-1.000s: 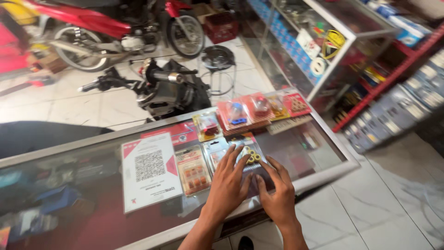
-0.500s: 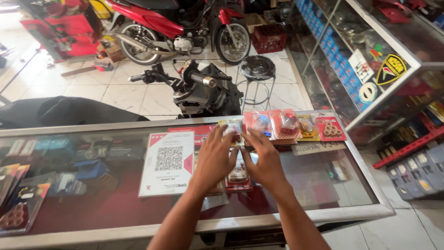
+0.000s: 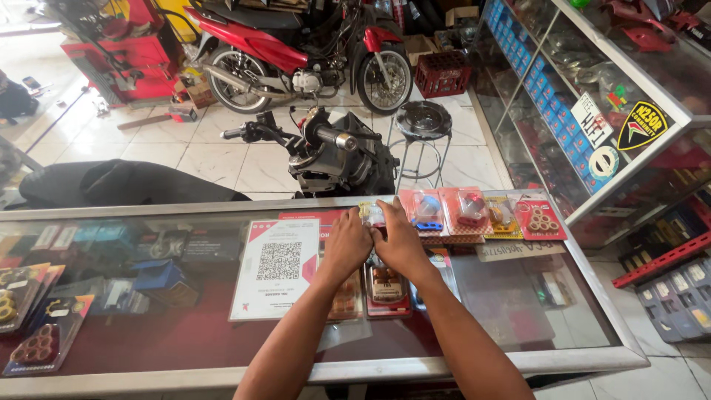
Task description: The person picks up small packaged motorcycle components from a display rack and a glass counter, handles them one at a time, and places them into storage bins.
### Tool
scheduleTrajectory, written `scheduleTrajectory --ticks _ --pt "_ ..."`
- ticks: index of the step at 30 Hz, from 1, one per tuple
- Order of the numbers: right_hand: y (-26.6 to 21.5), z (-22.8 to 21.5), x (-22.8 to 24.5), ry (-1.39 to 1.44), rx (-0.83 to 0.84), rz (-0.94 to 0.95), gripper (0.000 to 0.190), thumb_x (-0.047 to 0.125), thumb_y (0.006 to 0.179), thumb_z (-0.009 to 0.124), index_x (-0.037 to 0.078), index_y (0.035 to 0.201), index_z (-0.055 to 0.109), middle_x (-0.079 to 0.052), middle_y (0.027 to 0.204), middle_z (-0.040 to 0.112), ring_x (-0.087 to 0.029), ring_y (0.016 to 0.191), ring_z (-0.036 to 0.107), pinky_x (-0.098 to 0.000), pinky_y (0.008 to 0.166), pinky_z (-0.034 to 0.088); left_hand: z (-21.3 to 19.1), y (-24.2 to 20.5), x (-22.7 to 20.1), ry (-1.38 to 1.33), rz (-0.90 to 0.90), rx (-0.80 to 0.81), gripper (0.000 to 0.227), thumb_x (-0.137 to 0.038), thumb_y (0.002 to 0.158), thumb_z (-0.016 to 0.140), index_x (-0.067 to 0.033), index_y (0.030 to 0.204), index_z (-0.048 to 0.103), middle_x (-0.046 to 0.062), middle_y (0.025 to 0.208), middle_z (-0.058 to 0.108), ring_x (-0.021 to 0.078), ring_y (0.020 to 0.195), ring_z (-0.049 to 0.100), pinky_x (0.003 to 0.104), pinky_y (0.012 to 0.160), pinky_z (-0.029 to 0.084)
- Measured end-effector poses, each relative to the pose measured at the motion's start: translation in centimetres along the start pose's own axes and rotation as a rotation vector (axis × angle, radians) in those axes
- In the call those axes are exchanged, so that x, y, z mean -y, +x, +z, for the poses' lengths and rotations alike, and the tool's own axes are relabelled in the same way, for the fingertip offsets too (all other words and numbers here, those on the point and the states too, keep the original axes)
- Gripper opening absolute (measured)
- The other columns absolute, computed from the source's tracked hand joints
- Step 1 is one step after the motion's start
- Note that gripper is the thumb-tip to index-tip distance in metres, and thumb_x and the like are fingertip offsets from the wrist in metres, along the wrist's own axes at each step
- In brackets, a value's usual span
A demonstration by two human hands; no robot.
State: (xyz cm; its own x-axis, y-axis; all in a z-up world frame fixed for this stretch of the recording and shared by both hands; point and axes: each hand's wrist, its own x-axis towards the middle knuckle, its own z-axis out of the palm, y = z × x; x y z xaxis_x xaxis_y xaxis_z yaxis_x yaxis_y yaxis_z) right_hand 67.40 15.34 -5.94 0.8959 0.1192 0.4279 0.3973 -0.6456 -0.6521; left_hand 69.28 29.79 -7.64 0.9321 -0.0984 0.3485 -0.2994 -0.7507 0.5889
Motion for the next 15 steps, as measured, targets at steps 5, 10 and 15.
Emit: scheduleTrajectory --ticks 5,10,15 --pt "-0.4 1.6 -1.4 -0.039 0.017 0.054 0.067 0.013 0.089 0.066 0.001 0.149 0.039 -0.038 0.154 0.033 -0.051 0.145 0.033 -0.0501 0.115 0.036 1.5 0.0 1.5 0.000 -0.070 0.048 0.038 -0.029 0.096 0.060 0.0055 0.112 0.060 0.028 0.111 0.066 0.0457 0.108 0.060 0.054 0.096 0.046" --pt "-0.7 2.4 -2.4 -0.013 0.026 0.070 0.066 0.015 0.093 0.064 -0.001 0.149 0.036 -0.035 0.152 0.039 -0.050 0.145 0.034 -0.0511 0.116 0.033 2.1 0.4 1.9 -0.056 -0.075 0.000 0.044 -0.029 0.093 0.063 0.0061 0.121 0.060 0.028 0.111 0.068 0.0457 0.106 0.062 0.054 0.094 0.046" --pt "-0.7 1.6 -1.0 0.049 -0.010 0.075 0.062 0.018 0.091 0.068 0.001 0.145 0.043 -0.030 0.149 0.048 -0.045 0.141 0.044 -0.0480 0.115 0.037 1.6 1.0 2.1 -0.283 -0.245 0.043 0.049 -0.028 0.090 0.071 0.0070 0.123 0.063 0.025 0.111 0.071 0.0364 0.105 0.069 0.045 0.092 0.052"
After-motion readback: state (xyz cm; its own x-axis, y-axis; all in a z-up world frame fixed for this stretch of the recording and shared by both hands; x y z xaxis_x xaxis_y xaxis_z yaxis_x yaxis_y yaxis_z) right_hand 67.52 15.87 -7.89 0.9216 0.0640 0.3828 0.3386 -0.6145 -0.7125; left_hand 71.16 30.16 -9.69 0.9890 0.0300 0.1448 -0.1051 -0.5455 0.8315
